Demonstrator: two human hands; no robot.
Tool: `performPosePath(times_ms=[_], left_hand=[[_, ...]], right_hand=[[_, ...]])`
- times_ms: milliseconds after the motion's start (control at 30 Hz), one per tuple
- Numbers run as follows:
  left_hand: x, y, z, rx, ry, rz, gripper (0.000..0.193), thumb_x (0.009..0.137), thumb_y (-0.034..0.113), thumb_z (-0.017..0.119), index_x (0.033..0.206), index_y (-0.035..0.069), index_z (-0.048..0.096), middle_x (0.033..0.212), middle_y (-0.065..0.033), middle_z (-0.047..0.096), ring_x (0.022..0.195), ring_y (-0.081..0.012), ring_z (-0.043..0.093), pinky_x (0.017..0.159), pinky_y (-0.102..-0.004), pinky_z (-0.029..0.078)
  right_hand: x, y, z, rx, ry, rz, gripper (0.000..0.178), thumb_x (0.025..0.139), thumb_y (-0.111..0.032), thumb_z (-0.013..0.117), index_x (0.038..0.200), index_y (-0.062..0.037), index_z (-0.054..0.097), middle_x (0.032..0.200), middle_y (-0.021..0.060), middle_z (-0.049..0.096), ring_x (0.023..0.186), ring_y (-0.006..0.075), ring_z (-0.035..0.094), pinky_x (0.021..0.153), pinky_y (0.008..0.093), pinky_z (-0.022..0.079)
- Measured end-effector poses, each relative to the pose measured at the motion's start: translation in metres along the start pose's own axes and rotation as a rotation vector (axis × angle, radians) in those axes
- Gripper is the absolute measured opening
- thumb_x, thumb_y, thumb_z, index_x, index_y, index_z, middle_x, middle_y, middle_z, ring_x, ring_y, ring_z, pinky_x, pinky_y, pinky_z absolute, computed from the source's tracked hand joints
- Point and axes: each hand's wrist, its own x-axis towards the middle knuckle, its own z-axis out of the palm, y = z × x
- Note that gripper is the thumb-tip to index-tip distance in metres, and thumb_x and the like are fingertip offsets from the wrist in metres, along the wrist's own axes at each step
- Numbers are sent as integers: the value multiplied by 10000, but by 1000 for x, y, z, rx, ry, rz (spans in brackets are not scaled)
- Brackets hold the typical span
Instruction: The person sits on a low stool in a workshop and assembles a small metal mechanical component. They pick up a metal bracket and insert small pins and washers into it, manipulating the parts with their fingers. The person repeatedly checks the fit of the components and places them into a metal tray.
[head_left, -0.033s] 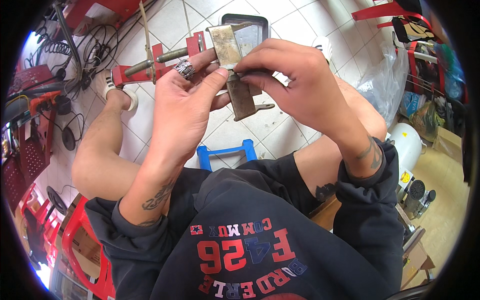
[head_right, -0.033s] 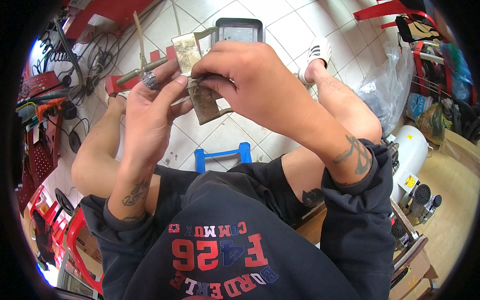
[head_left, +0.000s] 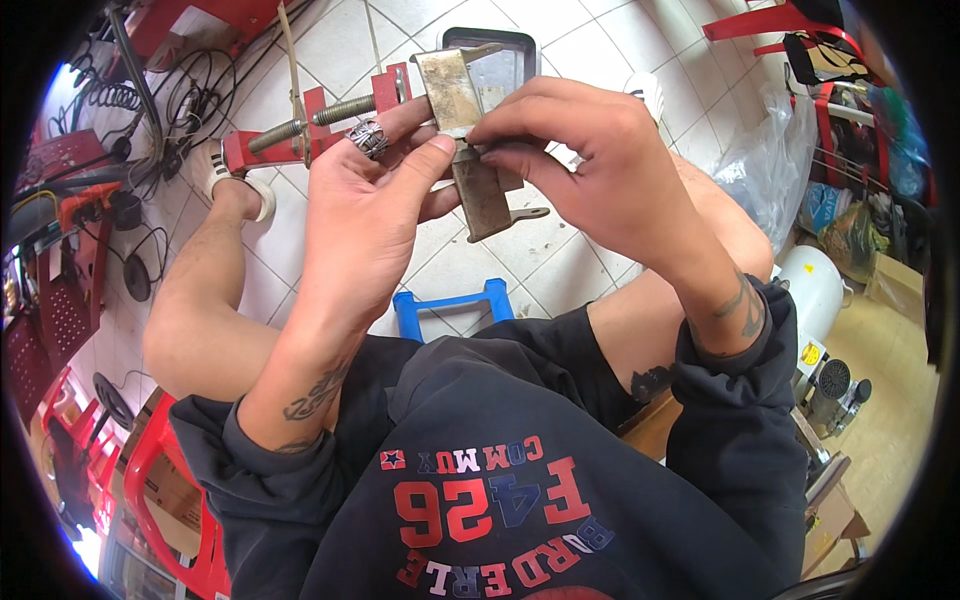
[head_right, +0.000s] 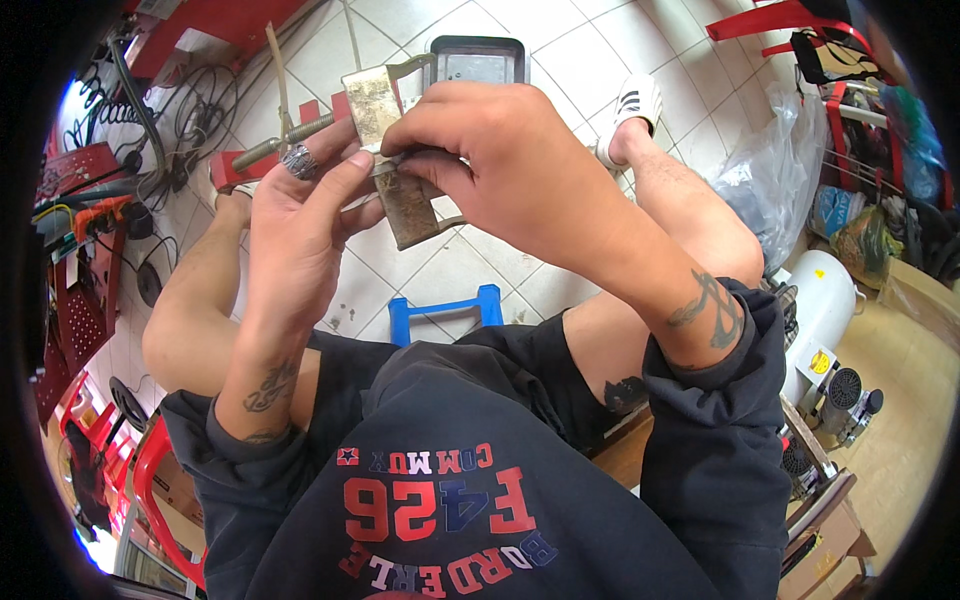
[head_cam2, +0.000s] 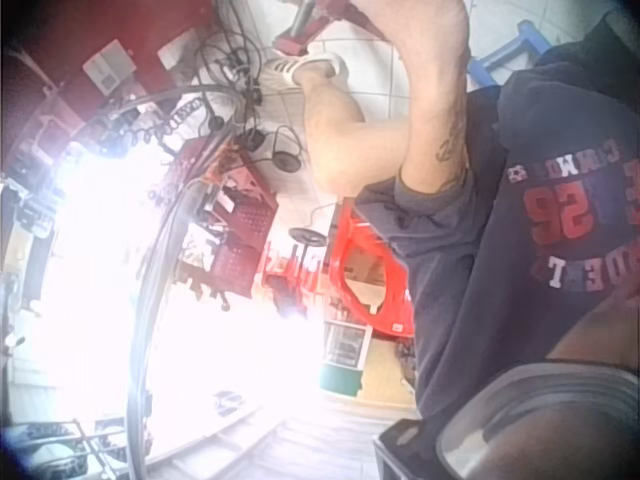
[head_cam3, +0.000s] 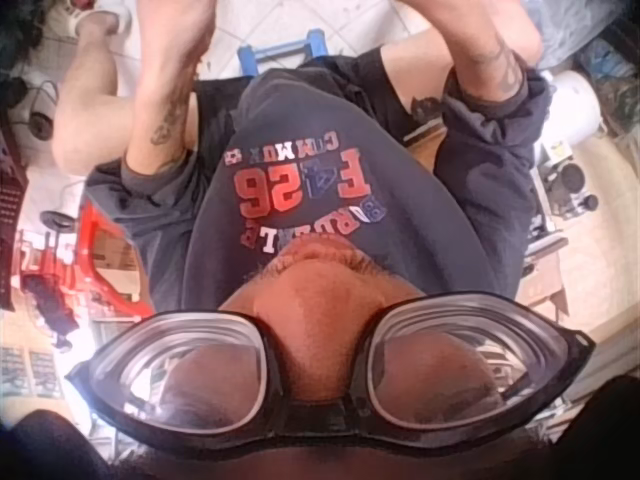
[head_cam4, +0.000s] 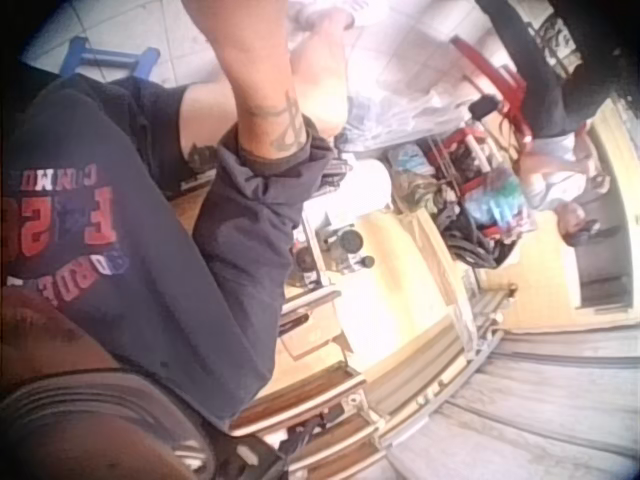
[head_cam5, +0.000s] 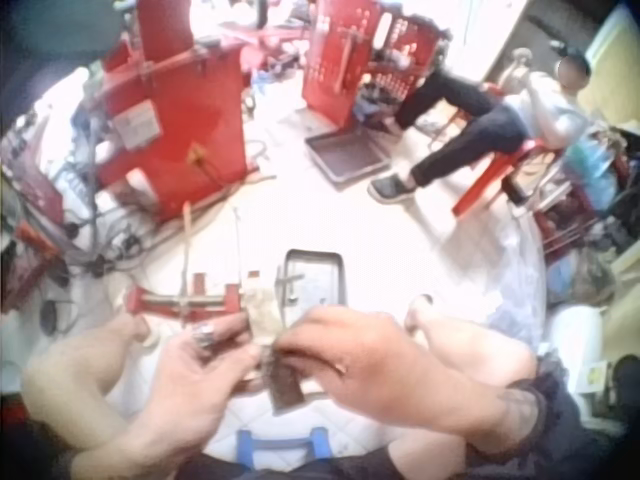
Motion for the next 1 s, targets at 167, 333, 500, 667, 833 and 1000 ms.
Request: performPosePath(times_ms=[167, 333, 500, 667, 833, 1000], left_hand=[[0, -1, -3, 8, -16, 17, 337, 944, 107, 611, 1228, -72, 583, 1032, -55, 635, 951, -115, 631, 804, -290, 582], [0, -2, -2, 18, -18, 24, 348, 941, 115, 616, 1241, -60, 586, 1050, -54, 641, 949, -112, 632, 798, -274, 575], [3, -5, -4, 84, -10, 35, 360, 943, 135, 624, 1246, -55, 592, 1045, -54, 648, 960, -116, 637, 769, -263, 559], [3, -6, -1, 72, 2, 63, 371, 942, 159, 638, 1241, -56, 597, 1044, -70, 673, 921, -107, 638, 762, -256, 551], [3, -9, -2, 80, 14, 66, 376, 939, 175, 647, 1237, -49, 604, 1026, -76, 686, 896, -96, 634, 738, -243, 534], [5, -11, -5, 114, 43, 58, 367, 934, 176, 652, 1224, -46, 615, 1020, -72, 688, 888, -87, 631, 721, -232, 521]], right_hand=[[-3, 0, 1, 203, -1, 118, 243, 794, 81, 689, 1020, -8, 699, 887, 96, 689, 801, 179, 696, 701, 277, 548], [-3, 1, 0, 114, 12, 64, 242, 801, 72, 693, 1031, -4, 697, 898, 98, 691, 809, 181, 701, 716, 277, 556], [-2, 4, 7, 101, 110, 5, 160, 803, -28, 705, 963, -30, 697, 821, 144, 671, 720, 321, 661, 634, 348, 524], [-3, 3, 8, 122, 143, 17, 157, 808, -21, 698, 965, -17, 697, 802, 147, 674, 688, 290, 684, 607, 331, 533], [-4, 3, 6, 118, 106, 57, 183, 806, 32, 702, 986, 1, 703, 850, 120, 696, 736, 216, 702, 650, 291, 561], [-4, 5, 10, 93, 168, 16, 150, 799, -23, 697, 949, -17, 708, 804, 134, 674, 675, 283, 671, 603, 334, 524]])
